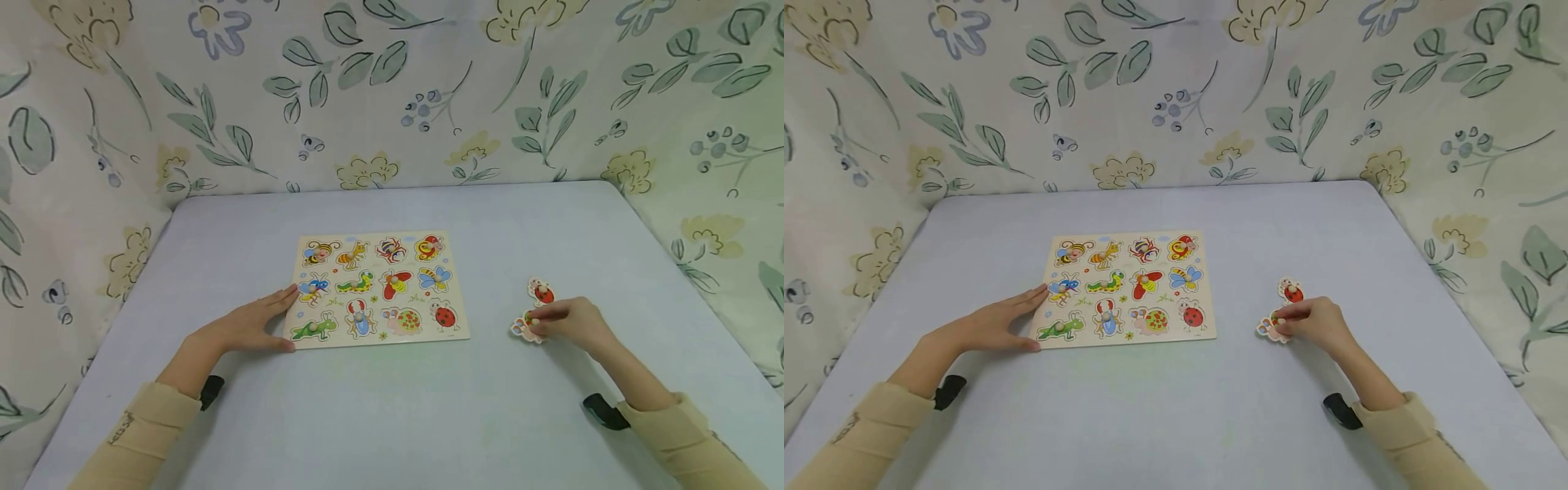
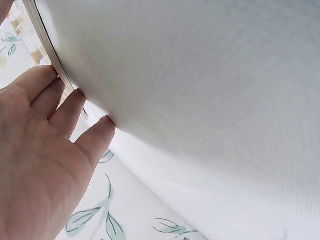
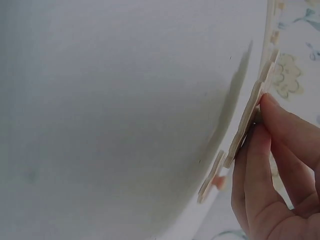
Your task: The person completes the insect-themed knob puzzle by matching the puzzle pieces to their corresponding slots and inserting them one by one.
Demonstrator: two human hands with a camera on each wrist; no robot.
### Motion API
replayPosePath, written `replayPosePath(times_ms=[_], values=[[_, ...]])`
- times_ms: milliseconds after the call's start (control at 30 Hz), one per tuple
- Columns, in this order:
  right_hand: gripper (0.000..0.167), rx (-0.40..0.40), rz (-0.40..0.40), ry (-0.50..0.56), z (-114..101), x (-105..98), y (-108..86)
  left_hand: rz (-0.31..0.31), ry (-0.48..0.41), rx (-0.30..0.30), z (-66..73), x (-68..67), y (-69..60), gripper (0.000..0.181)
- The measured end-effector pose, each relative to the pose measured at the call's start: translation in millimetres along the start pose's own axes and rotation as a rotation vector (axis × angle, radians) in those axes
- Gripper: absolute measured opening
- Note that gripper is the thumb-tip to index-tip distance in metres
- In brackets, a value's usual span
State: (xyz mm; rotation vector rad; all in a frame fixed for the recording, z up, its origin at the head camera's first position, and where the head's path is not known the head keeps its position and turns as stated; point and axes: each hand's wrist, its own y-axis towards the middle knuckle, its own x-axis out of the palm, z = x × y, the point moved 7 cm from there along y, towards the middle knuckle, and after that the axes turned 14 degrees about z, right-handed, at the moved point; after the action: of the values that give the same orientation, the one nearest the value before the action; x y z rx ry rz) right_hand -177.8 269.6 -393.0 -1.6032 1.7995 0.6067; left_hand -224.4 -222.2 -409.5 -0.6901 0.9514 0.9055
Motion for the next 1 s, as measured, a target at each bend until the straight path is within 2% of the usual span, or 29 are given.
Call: replayPosePath(times_ms=[267,600,833,1000], values=[[0.030,-0.054,-0.014,0.014,-13.8,13.8,2.9,-0.007,-0.003,0.010,0.3,-0.1,1.0,0.106],[0.023,-0.148,-0.001,-0.020,-30.5,26.9,7.2,-0.003,-0.012,0.008,1.7,-1.1,0.4,0.106],[0.018,-0.120,-0.028,0.052,-37.5,36.3,10.3,-0.006,-0.005,0.005,1.8,-1.0,0.4,0.106],[0.016,-0.117,-0.028,0.042,-43.6,42.1,11.6,-0.005,-0.001,0.008,2.0,-1.0,0.5,0.106]])
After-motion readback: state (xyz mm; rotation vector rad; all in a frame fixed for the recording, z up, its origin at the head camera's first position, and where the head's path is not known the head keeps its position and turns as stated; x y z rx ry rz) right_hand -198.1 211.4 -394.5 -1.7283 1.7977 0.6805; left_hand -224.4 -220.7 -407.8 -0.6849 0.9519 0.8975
